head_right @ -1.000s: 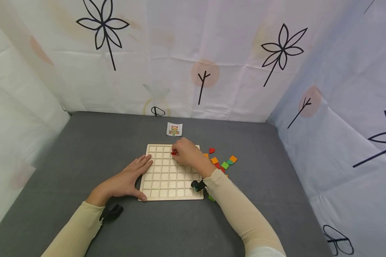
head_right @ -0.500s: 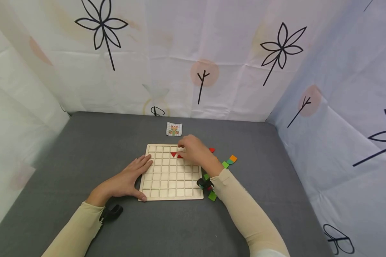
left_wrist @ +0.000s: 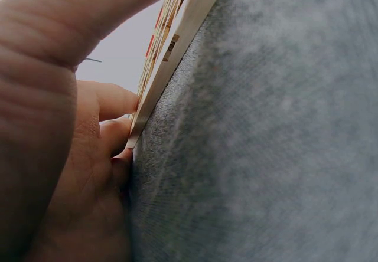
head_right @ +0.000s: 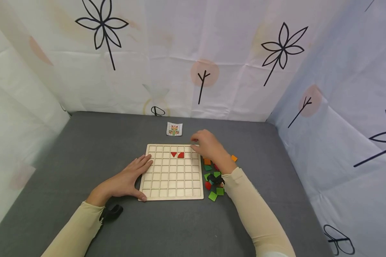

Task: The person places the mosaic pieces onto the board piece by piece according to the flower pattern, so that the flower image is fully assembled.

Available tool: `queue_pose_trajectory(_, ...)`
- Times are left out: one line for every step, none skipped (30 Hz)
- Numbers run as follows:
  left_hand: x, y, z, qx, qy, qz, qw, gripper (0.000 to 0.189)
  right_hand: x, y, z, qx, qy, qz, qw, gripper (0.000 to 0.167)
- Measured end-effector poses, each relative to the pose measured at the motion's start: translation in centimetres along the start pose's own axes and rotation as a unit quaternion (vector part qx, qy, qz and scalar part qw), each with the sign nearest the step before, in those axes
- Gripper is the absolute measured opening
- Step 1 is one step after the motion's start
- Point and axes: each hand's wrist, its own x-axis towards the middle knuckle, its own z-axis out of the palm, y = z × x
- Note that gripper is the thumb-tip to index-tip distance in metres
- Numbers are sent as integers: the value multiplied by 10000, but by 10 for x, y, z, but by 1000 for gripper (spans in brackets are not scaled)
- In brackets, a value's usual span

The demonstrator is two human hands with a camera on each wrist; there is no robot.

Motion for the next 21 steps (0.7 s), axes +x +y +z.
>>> queue_pose_trajectory(0, 0, 0, 3, -1, -2, 10000, 140, -1, 2, -2, 30, 18, 57, 10000, 23)
queue_pose_trajectory(0, 0, 0, 1, -5, -4, 10000, 140, -2, 4, -3, 66, 40, 108, 9999, 23)
queue_pose_trajectory(-1, 1, -1, -3, -4, -6, 10000, 140, -3, 6, -4, 97, 52, 167, 9998, 24)
queue_pose_trajectory(-1, 1, -1, 0, -8, -10, 10000, 140, -4, 8, -5, 114, 69, 216, 9997, 24)
queue_pose_trajectory(-1, 1, -1, 4, -6, -10, 10000, 140, -5, 11, -5, 124, 83, 241, 9996, 24)
queue_pose_trajectory(-1, 1, -1, -8, -1, -12, 10000, 140, -6, 13, -5, 137, 93, 263, 9995, 24)
queue_pose_trajectory(-1, 1, -1, -7, -2, -16, 10000, 140, -8, 15, -7, 169, 109, 302, 9993, 25)
queue_pose_trajectory(-1, 2, -1, -11, -3, -12, 10000, 140, -10, 17, -7, 184, 127, 313, 9993, 26)
queue_pose_trajectory(0, 2, -1, -15, -6, -12, 10000, 140, -11, 19, -8, 201, 140, 332, 9991, 27)
queue_pose_trajectory(0, 2, -1, -14, -17, -10, 10000, 140, -13, 21, -8, 216, 157, 353, 9990, 28)
queue_pose_trajectory(0, 2, -1, -6, -3, 9, 10000, 140, -15, 23, -9, 247, 172, 378, 9988, 28)
queue_pose_trajectory(0, 2, -1, -12, -13, 5, 10000, 139, -16, 25, -10, 250, 186, 414, 9987, 29)
queue_pose_trajectory(0, 2, -1, -4, -24, 8, 10000, 139, -18, 27, -11, 252, 199, 457, 9984, 29)
queue_pose_trajectory(0, 2, -1, 8, -18, 20, 10000, 139, -19, 29, -11, 235, 209, 489, 9983, 29)
queue_pose_trajectory(0, 2, -1, 10, -25, 16, 10000, 139, -21, 31, -12, 220, 221, 525, 9981, 29)
queue_pose_trajectory(0, 2, 0, 15, -22, 14, 10000, 139, -22, 32, -13, 195, 231, 562, 9980, 29)
queue_pose_trajectory(0, 2, 0, 15, -16, 9, 10000, 140, -23, 33, -14, 176, 230, 594, 9978, 29)
queue_pose_trajectory(0, 2, 0, 9, -34, -17, 10000, 140, -25, 35, -14, 170, 217, 631, 9976, 29)
queue_pose_trajectory(0, 2, 0, 16, -30, -21, 10000, 140, -26, 36, -15, 187, 202, 678, 9973, 29)
queue_pose_trajectory(0, 2, 0, 17, -27, -25, 10000, 140, -28, 37, -15, 219, 189, 718, 9970, 29)
queue_pose_trajectory(0, 2, 0, 16, -37, -32, 10000, 140, -30, 39, -15, 245, 170, 765, 9966, 29)
